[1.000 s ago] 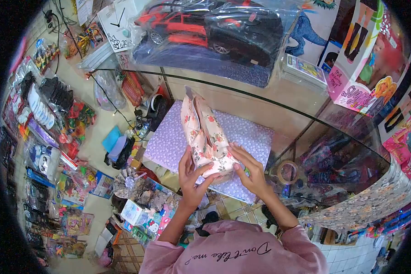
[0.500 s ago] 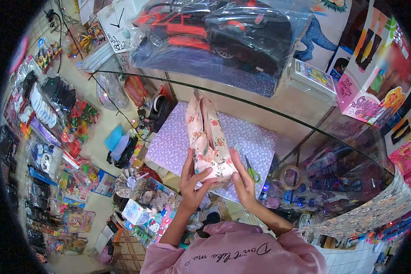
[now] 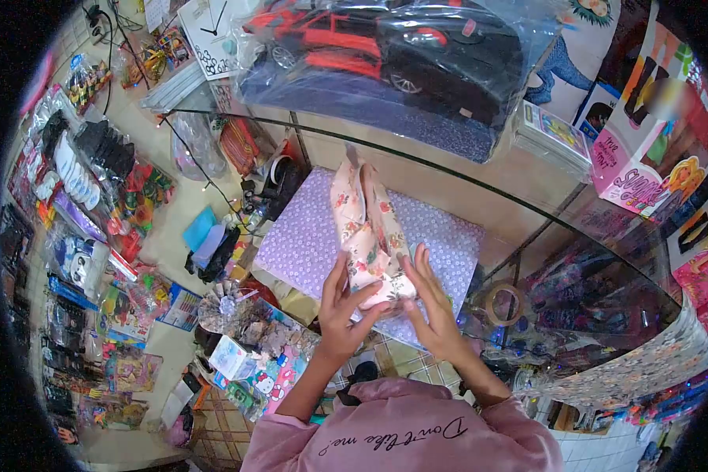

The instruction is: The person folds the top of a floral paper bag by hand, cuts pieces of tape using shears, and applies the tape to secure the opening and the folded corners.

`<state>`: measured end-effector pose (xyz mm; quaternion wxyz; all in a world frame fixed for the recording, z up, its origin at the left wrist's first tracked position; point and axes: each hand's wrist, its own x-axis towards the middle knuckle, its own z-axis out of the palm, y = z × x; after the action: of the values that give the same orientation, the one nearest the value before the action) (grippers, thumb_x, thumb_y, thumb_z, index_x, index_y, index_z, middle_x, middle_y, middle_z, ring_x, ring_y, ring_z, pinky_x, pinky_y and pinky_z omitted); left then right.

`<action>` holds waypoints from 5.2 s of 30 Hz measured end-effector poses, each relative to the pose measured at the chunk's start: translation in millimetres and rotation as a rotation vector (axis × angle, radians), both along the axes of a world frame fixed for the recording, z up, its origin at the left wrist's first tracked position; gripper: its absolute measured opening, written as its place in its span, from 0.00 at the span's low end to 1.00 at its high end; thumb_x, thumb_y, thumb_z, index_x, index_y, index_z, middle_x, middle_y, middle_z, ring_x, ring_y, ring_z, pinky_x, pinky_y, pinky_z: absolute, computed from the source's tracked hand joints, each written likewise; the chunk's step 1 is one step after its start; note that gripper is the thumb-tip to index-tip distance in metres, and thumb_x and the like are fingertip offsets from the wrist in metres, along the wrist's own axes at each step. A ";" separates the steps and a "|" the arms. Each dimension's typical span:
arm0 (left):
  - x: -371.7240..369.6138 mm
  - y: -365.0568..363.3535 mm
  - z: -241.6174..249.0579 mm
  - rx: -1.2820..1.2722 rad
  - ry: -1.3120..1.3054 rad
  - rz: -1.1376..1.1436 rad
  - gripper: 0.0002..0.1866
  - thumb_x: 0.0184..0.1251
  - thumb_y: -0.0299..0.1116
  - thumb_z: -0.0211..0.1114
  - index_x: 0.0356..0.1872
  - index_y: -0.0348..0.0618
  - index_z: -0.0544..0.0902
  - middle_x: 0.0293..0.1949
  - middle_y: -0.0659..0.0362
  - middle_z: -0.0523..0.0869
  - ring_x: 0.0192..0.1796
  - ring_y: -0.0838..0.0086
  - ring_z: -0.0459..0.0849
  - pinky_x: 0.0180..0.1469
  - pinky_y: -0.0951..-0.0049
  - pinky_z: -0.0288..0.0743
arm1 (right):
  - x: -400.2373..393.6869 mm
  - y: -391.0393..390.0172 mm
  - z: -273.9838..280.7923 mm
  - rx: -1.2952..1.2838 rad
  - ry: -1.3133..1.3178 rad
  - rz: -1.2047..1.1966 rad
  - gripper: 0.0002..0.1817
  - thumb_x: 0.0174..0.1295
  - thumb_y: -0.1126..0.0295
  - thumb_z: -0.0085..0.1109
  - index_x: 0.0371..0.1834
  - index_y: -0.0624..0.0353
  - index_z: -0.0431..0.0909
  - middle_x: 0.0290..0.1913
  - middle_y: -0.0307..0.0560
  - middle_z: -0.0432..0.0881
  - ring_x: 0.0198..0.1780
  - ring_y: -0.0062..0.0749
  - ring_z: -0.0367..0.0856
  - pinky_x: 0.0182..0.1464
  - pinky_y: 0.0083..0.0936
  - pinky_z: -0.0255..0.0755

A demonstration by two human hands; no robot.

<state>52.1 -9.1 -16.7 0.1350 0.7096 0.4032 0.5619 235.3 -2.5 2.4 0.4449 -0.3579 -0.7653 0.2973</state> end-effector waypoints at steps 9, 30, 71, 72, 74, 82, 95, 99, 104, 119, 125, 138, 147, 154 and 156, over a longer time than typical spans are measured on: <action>23.7 -6.1 24.9 -0.084 0.039 0.093 0.19 0.50 0.31 0.77 0.46 0.46 0.87 0.65 0.45 0.64 0.62 0.51 0.74 0.62 0.56 0.71 | -13.9 6.2 2.5 -0.203 0.519 -0.093 0.17 0.72 0.76 0.43 0.62 0.64 0.68 0.74 0.60 0.60 0.76 0.41 0.55 0.74 0.33 0.49; -2.3 -9.0 27.0 -0.058 0.293 0.158 0.21 0.46 0.45 0.78 0.45 0.59 0.88 0.60 0.51 0.67 0.65 0.56 0.61 0.66 0.53 0.52 | -9.2 13.5 -5.4 -0.215 0.490 -0.183 0.07 0.61 0.76 0.54 0.41 0.57 0.76 0.58 0.49 0.79 0.64 0.37 0.70 0.68 0.34 0.56; 29.9 -12.1 8.1 0.180 0.292 0.306 0.11 0.54 0.28 0.71 0.39 0.44 0.83 0.52 0.58 0.84 0.53 0.65 0.79 0.58 0.63 0.61 | 40.0 31.7 19.6 0.412 -0.026 0.020 0.12 0.48 0.72 0.71 0.38 0.55 0.83 0.42 0.44 0.82 0.47 0.39 0.76 0.54 0.33 0.62; 27.6 -10.6 7.0 0.186 0.315 0.278 0.11 0.54 0.28 0.71 0.39 0.44 0.83 0.52 0.58 0.84 0.53 0.66 0.80 0.58 0.63 0.61 | 40.2 30.4 18.9 0.403 -0.016 0.024 0.12 0.48 0.73 0.71 0.37 0.55 0.83 0.42 0.44 0.82 0.47 0.39 0.77 0.53 0.33 0.63; 23.9 -9.8 6.9 0.176 0.351 0.242 0.11 0.56 0.26 0.70 0.40 0.45 0.83 0.53 0.59 0.86 0.56 0.68 0.82 0.59 0.63 0.61 | 41.3 28.9 13.2 0.382 0.036 0.065 0.13 0.47 0.78 0.71 0.37 0.57 0.81 0.42 0.46 0.81 0.48 0.37 0.78 0.52 0.33 0.67; 20.7 -2.9 5.2 0.179 0.365 0.161 0.13 0.57 0.27 0.69 0.44 0.46 0.82 0.53 0.60 0.86 0.57 0.70 0.82 0.56 0.64 0.62 | 34.7 21.4 14.2 0.170 0.218 0.036 0.27 0.45 0.80 0.74 0.51 0.60 0.76 0.48 0.50 0.82 0.52 0.38 0.79 0.57 0.33 0.68; 16.8 -0.6 11.9 0.165 0.391 0.109 0.14 0.57 0.27 0.70 0.46 0.46 0.83 0.52 0.61 0.86 0.56 0.69 0.82 0.53 0.65 0.61 | 36.3 28.0 8.8 0.209 0.148 -0.041 0.24 0.47 0.70 0.75 0.50 0.59 0.79 0.52 0.47 0.83 0.54 0.37 0.80 0.58 0.33 0.64; 15.7 -1.8 6.1 0.158 0.371 0.108 0.15 0.56 0.27 0.70 0.47 0.45 0.83 0.52 0.60 0.86 0.56 0.69 0.82 0.51 0.65 0.61 | 37.6 28.3 2.3 0.123 0.218 -0.004 0.20 0.47 0.70 0.75 0.46 0.58 0.82 0.52 0.47 0.82 0.55 0.39 0.80 0.58 0.32 0.67; 22.4 -5.9 21.3 0.075 0.349 0.135 0.14 0.55 0.28 0.71 0.44 0.44 0.84 0.48 0.61 0.87 0.53 0.69 0.83 0.47 0.66 0.60 | 38.1 24.5 10.6 0.226 -0.007 -0.078 0.19 0.47 0.72 0.75 0.44 0.58 0.83 0.53 0.48 0.81 0.55 0.41 0.79 0.56 0.33 0.71; 21.6 -5.3 15.1 0.018 0.283 0.141 0.13 0.54 0.30 0.71 0.42 0.48 0.85 0.48 0.65 0.88 0.53 0.73 0.83 0.48 0.66 0.55 | 43.9 36.7 18.2 0.016 0.154 0.130 0.15 0.47 0.79 0.72 0.40 0.58 0.84 0.56 0.49 0.76 0.60 0.39 0.74 0.62 0.34 0.67; 20.5 -2.6 5.0 0.150 0.411 0.148 0.10 0.55 0.29 0.68 0.40 0.53 0.85 0.53 0.65 0.86 0.55 0.75 0.81 0.48 0.66 0.54 | 51.0 40.0 -1.8 0.059 0.134 0.192 0.14 0.48 0.80 0.65 0.39 0.57 0.83 0.55 0.47 0.78 0.60 0.39 0.74 0.62 0.36 0.64; 26.2 -4.8 -0.2 0.214 0.438 0.206 0.20 0.54 0.25 0.62 0.46 0.62 0.87 0.57 0.64 0.84 0.57 0.72 0.80 0.51 0.65 0.54 | 49.4 34.9 11.9 0.470 -0.038 0.075 0.14 0.47 0.77 0.70 0.39 0.53 0.87 0.45 0.41 0.82 0.48 0.37 0.77 0.54 0.34 0.67; 26.6 -3.6 -6.2 0.225 0.361 0.211 0.16 0.54 0.25 0.65 0.42 0.60 0.87 0.57 0.63 0.84 0.57 0.71 0.80 0.52 0.66 0.54 | 49.8 22.5 16.8 0.416 -0.054 0.077 0.17 0.49 0.75 0.69 0.44 0.55 0.86 0.37 0.39 0.82 0.44 0.35 0.79 0.47 0.31 0.70; 27.3 -3.5 -1.8 0.134 0.298 0.155 0.18 0.53 0.24 0.66 0.48 0.52 0.84 0.56 0.63 0.84 0.59 0.69 0.79 0.53 0.64 0.54 | 59.2 26.7 36.0 0.571 -0.210 0.101 0.19 0.44 0.78 0.67 0.44 0.56 0.86 0.35 0.40 0.82 0.37 0.32 0.79 0.44 0.31 0.69; 28.3 -2.8 1.3 0.118 0.294 0.149 0.19 0.54 0.24 0.66 0.49 0.51 0.83 0.56 0.63 0.84 0.59 0.69 0.79 0.54 0.64 0.54 | 57.0 32.9 23.0 0.662 -0.164 0.077 0.19 0.43 0.78 0.67 0.43 0.55 0.86 0.34 0.40 0.82 0.36 0.31 0.78 0.42 0.31 0.69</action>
<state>80.3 -12.0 -15.4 -0.0093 0.7590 0.4361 0.4833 292.3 30.5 25.4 0.4625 -0.1876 -0.8663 0.0195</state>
